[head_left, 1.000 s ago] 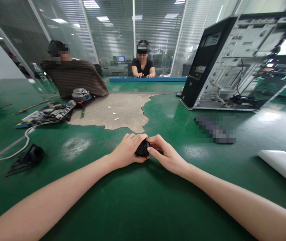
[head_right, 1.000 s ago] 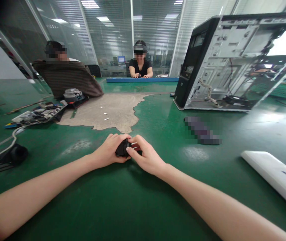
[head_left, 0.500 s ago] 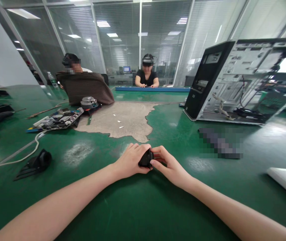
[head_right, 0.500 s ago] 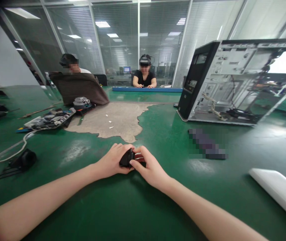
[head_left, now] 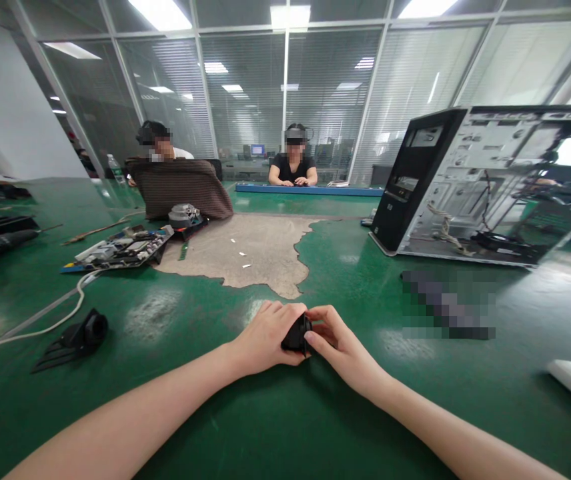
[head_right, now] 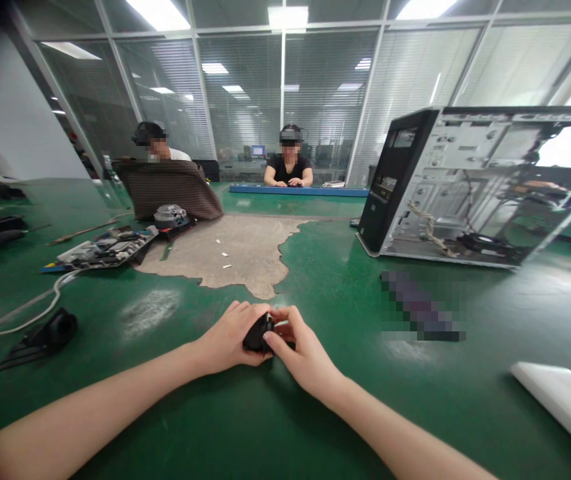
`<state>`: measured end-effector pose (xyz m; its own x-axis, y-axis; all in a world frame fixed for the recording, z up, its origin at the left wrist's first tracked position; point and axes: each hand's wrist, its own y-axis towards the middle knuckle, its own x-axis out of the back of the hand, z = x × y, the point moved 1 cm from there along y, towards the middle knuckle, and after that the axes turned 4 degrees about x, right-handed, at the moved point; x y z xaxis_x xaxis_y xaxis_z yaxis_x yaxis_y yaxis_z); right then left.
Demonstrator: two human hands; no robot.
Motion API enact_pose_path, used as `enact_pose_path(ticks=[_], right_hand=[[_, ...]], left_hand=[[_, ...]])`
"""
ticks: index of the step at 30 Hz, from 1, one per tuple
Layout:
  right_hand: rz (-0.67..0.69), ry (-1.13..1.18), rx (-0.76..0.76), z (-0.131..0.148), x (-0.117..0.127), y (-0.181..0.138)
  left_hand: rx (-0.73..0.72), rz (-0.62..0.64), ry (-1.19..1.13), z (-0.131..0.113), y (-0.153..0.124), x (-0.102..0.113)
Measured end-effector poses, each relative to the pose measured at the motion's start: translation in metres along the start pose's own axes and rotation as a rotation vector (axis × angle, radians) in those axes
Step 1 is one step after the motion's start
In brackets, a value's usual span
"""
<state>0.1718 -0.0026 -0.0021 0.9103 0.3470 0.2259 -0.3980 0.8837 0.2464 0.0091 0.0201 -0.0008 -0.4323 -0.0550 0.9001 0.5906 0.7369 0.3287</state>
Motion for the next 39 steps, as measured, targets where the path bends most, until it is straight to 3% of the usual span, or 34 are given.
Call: enact_pose_path(ticks=[11,22,29,39], right_hand=[[0.010,-0.034,0.044,-0.0001,0.0009,-0.0064],[0.012,0.037,-0.039,0.0000,0.0023,-0.0017],[0.023,-0.030,0.069,-0.0016,0.0018,-0.0074],[-0.028,0.004,-0.053,0.0021,-0.0022,-0.0016]], left_hand=[[-0.015,0.003,-0.018,0.0004,0.0002,-0.0007],[0.003,0.023,-0.031,-0.0001,0.0014,0.0008],[-0.006,0.020,-0.021,0.0014,0.0016,-0.0010],[-0.020,0.019,-0.028,0.0023,0.0019,-0.0004]])
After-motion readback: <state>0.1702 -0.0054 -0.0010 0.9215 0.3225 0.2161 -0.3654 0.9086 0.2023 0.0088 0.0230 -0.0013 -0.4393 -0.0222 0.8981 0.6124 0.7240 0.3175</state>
